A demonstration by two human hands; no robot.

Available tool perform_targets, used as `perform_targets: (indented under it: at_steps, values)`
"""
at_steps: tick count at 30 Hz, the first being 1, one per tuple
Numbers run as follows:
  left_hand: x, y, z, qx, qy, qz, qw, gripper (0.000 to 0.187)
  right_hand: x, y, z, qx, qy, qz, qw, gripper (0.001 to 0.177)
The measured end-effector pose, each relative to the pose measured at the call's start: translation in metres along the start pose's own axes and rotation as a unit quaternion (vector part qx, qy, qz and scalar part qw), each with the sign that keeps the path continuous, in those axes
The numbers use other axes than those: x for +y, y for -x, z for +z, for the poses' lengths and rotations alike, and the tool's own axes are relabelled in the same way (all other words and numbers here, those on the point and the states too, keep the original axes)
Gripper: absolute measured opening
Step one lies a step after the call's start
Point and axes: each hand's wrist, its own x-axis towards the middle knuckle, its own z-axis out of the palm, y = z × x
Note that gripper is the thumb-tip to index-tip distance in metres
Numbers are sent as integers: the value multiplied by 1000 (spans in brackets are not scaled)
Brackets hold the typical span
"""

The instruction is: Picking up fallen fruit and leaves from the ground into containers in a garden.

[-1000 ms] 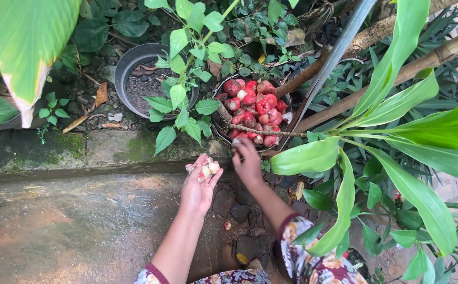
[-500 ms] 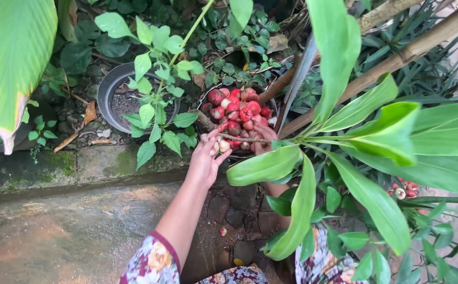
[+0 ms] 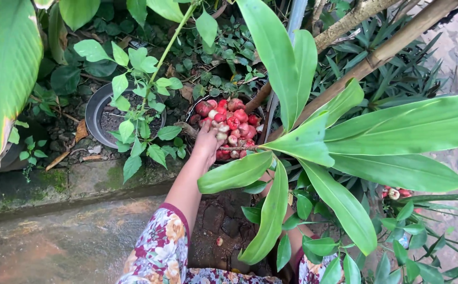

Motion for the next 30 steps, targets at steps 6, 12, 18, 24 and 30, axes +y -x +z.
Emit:
perform_targets:
  at_steps: [6,12,18,24,30]
  values:
    - [4,19,-7,4,-6,21,1000,58,12,-10,1,-43,23,3,999,41]
    - [1,42,-37,-9,15,59,998,61,41,-2,-34,-74,38,13,996,42]
    - [44,166,-39,41,-8,42,998,63,52,22,-87,-101,58,8,993,43]
    - [82,281,-45,55,11,32,998,61,37,152,221,106,237,45,965,39]
    - [138,418,-32,51,13,15,998,58,4,217,342,353,411,73,837,35]
